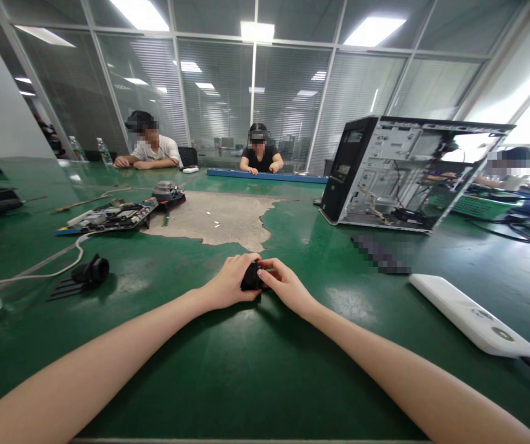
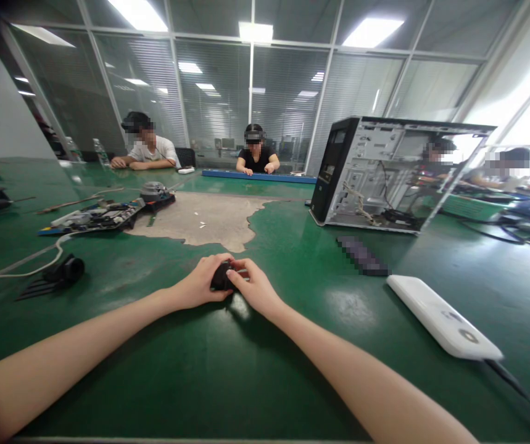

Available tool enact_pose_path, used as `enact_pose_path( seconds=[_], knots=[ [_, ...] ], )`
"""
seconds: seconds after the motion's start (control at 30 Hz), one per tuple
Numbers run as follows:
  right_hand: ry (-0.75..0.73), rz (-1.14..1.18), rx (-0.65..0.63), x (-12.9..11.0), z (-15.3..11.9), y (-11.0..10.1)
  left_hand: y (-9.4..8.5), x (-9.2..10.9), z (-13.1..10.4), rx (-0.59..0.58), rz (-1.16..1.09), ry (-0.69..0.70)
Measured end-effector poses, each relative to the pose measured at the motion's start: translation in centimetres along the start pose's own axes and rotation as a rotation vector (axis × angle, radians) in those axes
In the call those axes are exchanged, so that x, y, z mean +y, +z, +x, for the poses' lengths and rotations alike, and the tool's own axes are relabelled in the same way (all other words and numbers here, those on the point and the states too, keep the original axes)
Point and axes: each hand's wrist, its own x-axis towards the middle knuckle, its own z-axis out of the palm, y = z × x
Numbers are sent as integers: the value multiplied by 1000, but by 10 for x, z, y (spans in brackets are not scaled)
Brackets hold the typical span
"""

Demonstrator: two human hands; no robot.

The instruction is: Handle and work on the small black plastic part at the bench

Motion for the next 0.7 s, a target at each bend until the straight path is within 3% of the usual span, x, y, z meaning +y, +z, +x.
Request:
enact_pose_path(
  seconds=[0.2,0.7],
  knots=[
    [-63,36,-36,-3,-4,2,1,-1,0,4,9,6],
    [-46,-83,-16,2,-3,1,3,-2,1,6,18,5]
  ],
)
